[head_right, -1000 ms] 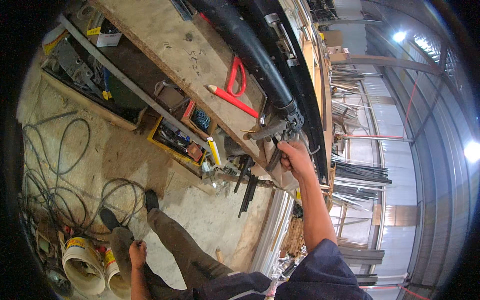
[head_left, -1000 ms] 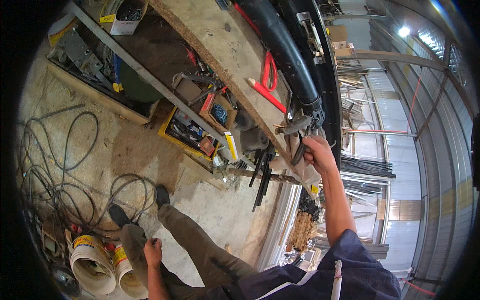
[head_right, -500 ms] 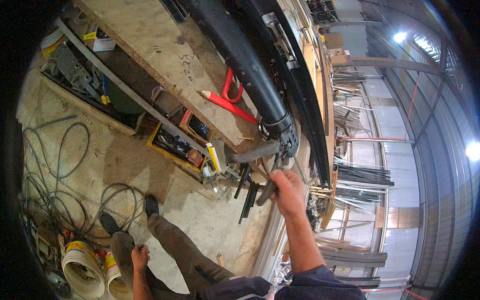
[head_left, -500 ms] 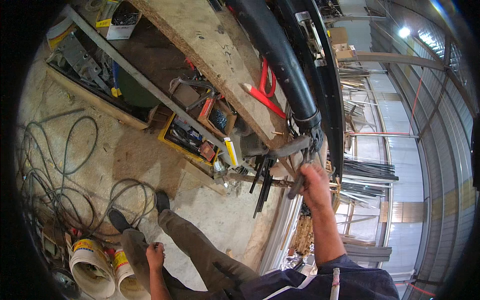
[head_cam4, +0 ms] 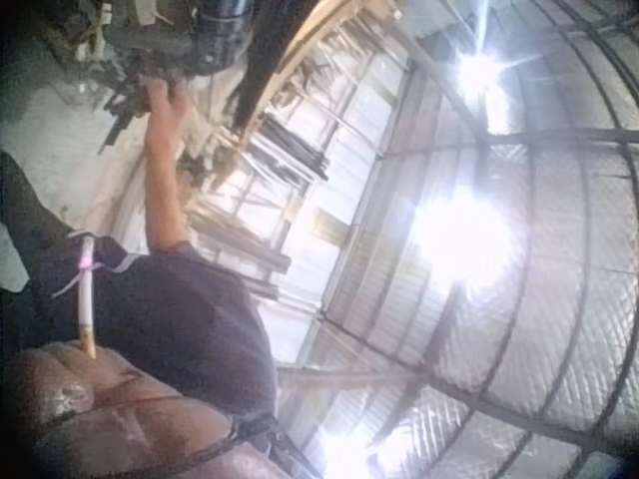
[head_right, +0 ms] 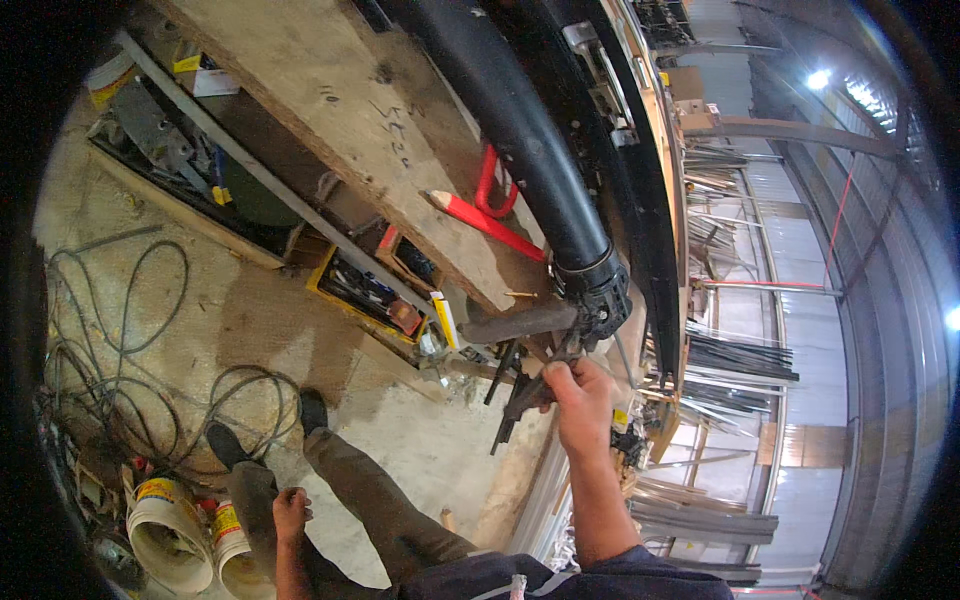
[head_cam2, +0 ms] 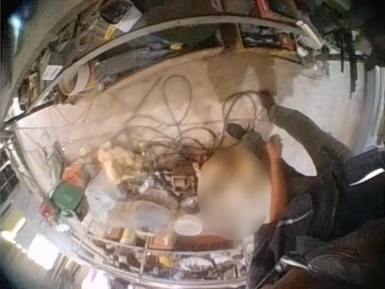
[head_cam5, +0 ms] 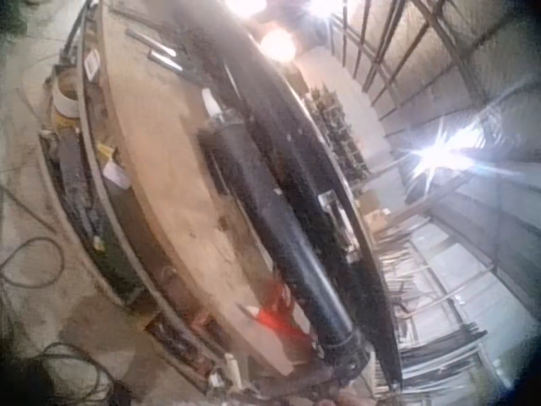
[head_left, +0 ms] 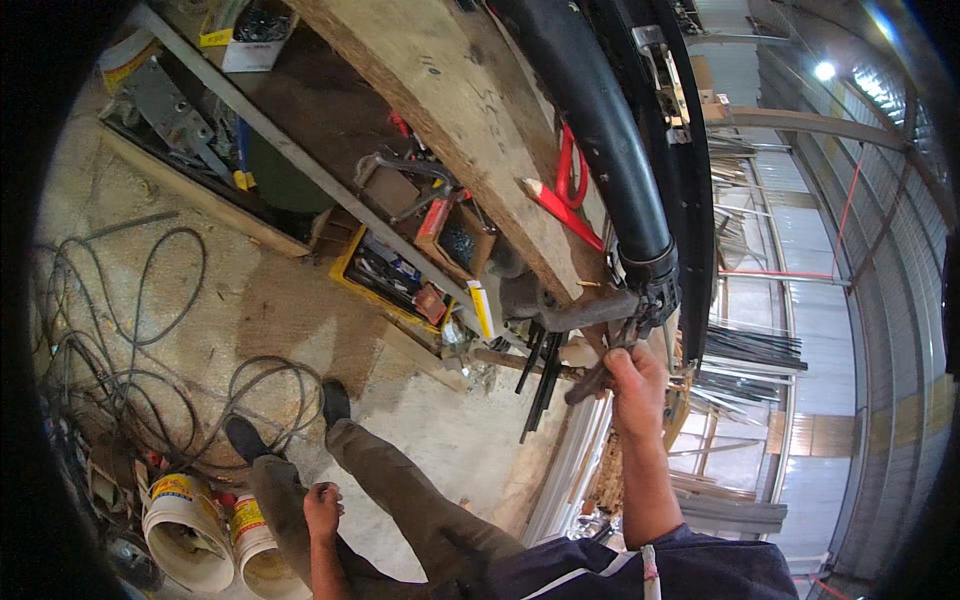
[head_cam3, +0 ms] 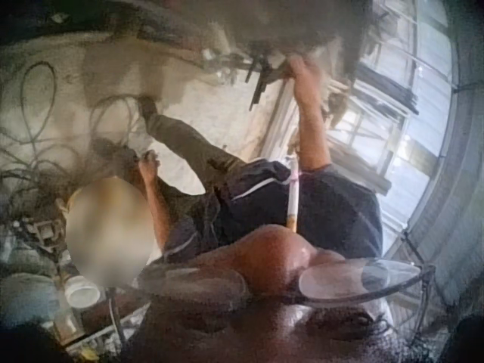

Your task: The person applies sealant to a metal frame using a caulking gun, then retrieves a large wooden panel from bubble wrap and places it onto the frame. The person adjusts the panel and secures it with a clamp.

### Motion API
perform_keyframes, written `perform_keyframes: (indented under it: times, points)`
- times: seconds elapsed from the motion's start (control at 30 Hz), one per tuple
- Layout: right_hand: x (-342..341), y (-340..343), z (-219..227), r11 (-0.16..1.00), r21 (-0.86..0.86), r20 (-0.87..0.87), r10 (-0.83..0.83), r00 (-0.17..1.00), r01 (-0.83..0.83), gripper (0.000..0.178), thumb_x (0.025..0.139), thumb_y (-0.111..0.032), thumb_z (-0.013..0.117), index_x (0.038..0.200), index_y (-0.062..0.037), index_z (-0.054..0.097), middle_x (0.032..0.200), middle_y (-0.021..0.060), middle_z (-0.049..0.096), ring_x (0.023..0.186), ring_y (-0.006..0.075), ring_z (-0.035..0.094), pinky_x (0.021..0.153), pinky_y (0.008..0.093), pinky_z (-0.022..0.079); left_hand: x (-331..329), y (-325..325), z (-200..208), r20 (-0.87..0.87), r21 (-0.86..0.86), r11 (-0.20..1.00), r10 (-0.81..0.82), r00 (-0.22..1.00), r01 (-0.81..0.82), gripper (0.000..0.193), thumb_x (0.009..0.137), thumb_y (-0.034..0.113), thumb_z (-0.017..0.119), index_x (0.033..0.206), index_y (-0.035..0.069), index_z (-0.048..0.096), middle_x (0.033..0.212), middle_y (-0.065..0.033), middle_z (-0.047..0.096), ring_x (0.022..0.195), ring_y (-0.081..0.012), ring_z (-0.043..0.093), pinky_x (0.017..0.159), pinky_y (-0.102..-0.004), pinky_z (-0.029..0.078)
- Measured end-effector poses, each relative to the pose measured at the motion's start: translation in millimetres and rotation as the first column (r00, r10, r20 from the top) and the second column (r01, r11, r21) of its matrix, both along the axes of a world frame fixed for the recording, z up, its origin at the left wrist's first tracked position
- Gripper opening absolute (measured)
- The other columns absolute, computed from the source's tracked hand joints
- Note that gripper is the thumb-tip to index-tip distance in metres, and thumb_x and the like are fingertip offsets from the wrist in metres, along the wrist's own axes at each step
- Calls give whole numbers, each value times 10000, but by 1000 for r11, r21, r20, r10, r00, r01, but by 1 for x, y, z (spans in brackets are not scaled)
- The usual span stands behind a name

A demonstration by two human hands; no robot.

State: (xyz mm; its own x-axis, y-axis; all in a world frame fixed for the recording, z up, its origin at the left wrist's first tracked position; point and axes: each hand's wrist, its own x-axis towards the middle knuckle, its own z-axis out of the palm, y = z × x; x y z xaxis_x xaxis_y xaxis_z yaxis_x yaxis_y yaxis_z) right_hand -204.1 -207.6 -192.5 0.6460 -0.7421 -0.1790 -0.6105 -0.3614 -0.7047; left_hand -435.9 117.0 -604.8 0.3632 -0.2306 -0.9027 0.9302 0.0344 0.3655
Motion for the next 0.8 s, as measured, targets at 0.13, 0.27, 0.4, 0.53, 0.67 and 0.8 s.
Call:
perform_keyframes:
  times: [0.13,0.27,0.4,0.53,0.67,0.8]
  points:
    - [24,11,13,996,78,0,44,999,-44,171,911,-149,620,825,-1,639,711,44,620,534,116,548,493,267,458,-7,4,-8,-14,49,999,19,1000,-18,254,958,230,639,1023,-16,648,754,-70,648,541,-128,584,486,-285,502]
    - [54,20,14,975,180,109,109,988,-127,152,913,-113,579,894,28,634,695,60,577,527,154,571,486,288,472,-15,7,-17,104,146,988,-70,992,54,254,925,207,660,981,-40,683,716,-88,688,542,-149,637,512,-318,516]
    - [50,8,-1,984,94,17,151,988,-152,164,929,-120,569,954,27,636,684,45,562,501,160,566,471,286,467,-17,7,-9,106,122,992,18,994,-30,272,917,214,661,973,-51,683,713,-105,695,546,-164,648,523,-329,522]
    - [53,17,-3,988,62,59,141,988,-144,177,951,-129,564,1005,26,631,667,28,549,489,147,552,465,282,470,-36,-1,-35,193,171,985,-8,981,-25,316,908,257,661,1001,-44,685,767,-144,710,626,-224,673,583,-363,538]
    - [51,11,-9,990,52,94,124,988,-129,160,965,-129,561,996,6,639,656,13,548,438,130,513,405,264,427,-29,3,-19,161,236,970,19,987,-57,357,863,325,668,960,-16,704,867,-224,716,859,-381,706,781,-445,548]
    - [52,6,-13,979,24,83,198,977,-201,169,976,-163,539,898,-38,621,643,0,526,414,120,492,389,249,398,-22,13,4,254,340,934,26,967,-114,333,873,302,655,980,-9,708,915,-232,715,897,-399,698,805,-450,544]
